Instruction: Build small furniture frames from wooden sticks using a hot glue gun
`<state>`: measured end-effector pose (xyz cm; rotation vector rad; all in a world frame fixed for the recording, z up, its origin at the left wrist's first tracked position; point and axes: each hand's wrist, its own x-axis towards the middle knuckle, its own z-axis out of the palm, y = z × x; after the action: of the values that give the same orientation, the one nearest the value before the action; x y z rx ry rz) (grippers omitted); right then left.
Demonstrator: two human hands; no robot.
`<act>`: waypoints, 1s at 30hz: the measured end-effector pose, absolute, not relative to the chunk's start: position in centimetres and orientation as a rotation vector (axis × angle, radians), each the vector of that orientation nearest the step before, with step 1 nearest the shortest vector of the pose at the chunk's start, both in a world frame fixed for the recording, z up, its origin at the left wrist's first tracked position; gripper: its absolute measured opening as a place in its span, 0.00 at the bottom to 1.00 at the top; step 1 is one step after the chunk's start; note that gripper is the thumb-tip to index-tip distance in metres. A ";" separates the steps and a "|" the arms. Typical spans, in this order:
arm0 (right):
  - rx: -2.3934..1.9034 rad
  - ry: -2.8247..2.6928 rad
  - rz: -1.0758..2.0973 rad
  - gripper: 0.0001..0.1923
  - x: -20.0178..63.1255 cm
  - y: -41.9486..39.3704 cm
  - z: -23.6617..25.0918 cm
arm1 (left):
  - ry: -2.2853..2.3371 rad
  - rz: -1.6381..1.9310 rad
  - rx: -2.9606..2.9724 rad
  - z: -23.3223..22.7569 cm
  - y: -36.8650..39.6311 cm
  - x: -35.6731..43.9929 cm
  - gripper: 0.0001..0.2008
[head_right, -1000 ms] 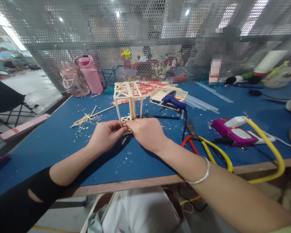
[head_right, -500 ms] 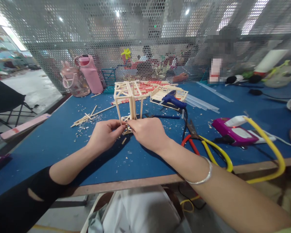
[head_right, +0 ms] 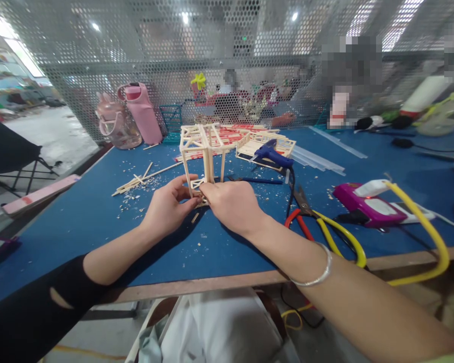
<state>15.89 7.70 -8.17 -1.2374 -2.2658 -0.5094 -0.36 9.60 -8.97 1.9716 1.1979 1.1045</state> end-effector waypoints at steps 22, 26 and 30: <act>-1.264 -2.329 -0.503 0.13 15.8 7.6 -7.8 | 1.345 0.995 2.176 -7.8 8.8 -0.6 0.09; -1.262 -2.329 -0.505 0.12 15.7 7.8 -7.9 | 1.336 0.989 2.203 -7.7 8.8 -0.6 0.10; -1.122 -2.235 -0.438 0.13 16.3 7.6 -8.0 | 1.349 0.979 2.194 -7.6 8.9 -0.7 0.10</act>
<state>16.27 7.62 -7.99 -1.1221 -2.2354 -0.4383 -0.70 8.94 -7.56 2.1940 1.3486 0.9788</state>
